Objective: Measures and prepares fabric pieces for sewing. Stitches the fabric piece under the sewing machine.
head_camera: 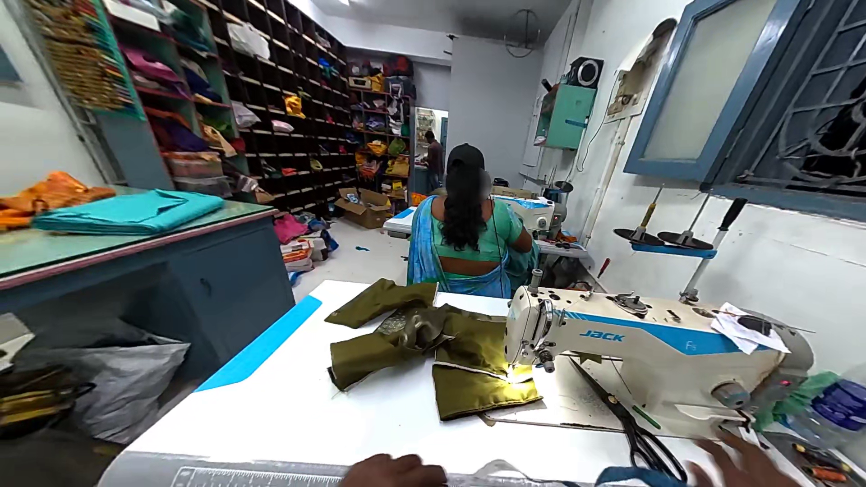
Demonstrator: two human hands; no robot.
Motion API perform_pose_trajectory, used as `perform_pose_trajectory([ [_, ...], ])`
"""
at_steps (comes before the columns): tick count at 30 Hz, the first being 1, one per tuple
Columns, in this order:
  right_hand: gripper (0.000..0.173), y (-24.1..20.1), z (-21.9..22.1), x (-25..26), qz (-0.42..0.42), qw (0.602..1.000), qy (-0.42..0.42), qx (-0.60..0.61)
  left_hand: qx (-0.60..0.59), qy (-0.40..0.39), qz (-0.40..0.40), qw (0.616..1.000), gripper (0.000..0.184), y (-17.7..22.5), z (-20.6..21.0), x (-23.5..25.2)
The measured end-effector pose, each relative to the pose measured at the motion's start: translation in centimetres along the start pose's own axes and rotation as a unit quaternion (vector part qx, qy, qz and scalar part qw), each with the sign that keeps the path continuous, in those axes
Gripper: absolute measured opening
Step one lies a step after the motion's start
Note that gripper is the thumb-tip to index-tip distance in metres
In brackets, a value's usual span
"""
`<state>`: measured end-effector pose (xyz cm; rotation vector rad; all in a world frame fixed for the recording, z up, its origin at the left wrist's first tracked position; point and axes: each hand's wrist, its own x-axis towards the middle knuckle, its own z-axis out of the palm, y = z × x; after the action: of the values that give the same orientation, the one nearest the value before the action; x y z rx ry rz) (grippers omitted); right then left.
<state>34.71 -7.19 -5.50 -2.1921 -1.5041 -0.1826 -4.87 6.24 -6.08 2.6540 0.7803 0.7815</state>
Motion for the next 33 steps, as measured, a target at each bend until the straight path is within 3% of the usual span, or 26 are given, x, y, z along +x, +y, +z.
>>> perform_pose_trajectory([
  [2, 0.05, -4.6, 2.7, -0.3, -0.144, 0.98, -0.077, 0.118, 0.058, 0.04, 0.067, 0.995, 0.015, 1.8, 3.3, 1.6],
  [3, 0.056, -6.9, 3.8, -0.7, -0.203, 0.948, -0.143, 0.2, 0.078, 0.056, 0.099, 0.99, 0.014, 2.6, 4.7, 2.4],
  [5, 0.061, -10.2, 6.0, -0.7, -0.255, 0.87, -0.273, 0.322, 0.109, 0.089, 0.146, 0.979, 0.014, 3.5, 6.8, 3.8],
  [6, 0.054, -11.0, 6.9, -0.5, -0.252, 0.851, -0.296, 0.354, 0.123, 0.1, 0.157, 0.975, 0.013, 3.7, 7.3, 4.2],
  [8, 0.032, -10.7, 8.1, 0.0, -0.213, 0.863, -0.265, 0.374, 0.147, 0.114, 0.148, 0.971, 0.011, 3.1, 7.6, 4.5],
  [12, 0.032, -5.8, 8.0, 2.6, -0.123, 0.899, -0.214, 0.362, 0.181, 0.112, 0.072, 0.974, 0.012, -0.8, 6.4, 3.2],
  [15, 0.032, -3.1, 7.9, 4.0, -0.075, 0.899, -0.3, 0.311, 0.179, 0.11, 0.056, 0.976, 0.013, -2.6, 5.8, 2.7],
  [18, 0.072, -4.5, 8.9, 3.8, -0.127, 0.825, -0.419, 0.358, 0.149, 0.124, 0.102, 0.976, 0.019, -1.8, 7.4, 3.5],
  [21, 0.087, -7.6, 11.7, 2.2, -0.134, 0.709, -0.458, 0.519, 0.111, 0.1, 0.139, 0.979, 0.023, -0.2, 9.0, 4.1],
  [23, 0.074, -8.6, 12.8, 1.4, -0.09, 0.653, -0.475, 0.583, 0.097, 0.097, 0.142, 0.98, 0.025, -0.3, 9.4, 4.1],
  [25, 0.037, -8.7, 12.9, 1.4, -0.02, 0.632, -0.49, 0.6, 0.069, 0.087, 0.108, 0.988, 0.024, -0.8, 9.0, 3.7],
  [27, 0.017, -8.6, 12.1, 2.3, 0.039, 0.664, -0.474, 0.577, 0.042, 0.074, 0.057, 0.995, 0.02, -1.7, 8.5, 3.5],
  [30, 0.017, -8.8, 11.4, 4.8, 0.072, 0.766, -0.387, 0.508, -0.044, 0.027, -0.044, 0.998, 0.021, -2.8, 7.5, 4.1],
  [33, 0.015, -9.2, 12.1, 8.1, 0.033, 0.861, -0.305, 0.405, -0.175, -0.042, -0.13, 0.975, 0.029, -4.7, 6.8, 6.3],
])
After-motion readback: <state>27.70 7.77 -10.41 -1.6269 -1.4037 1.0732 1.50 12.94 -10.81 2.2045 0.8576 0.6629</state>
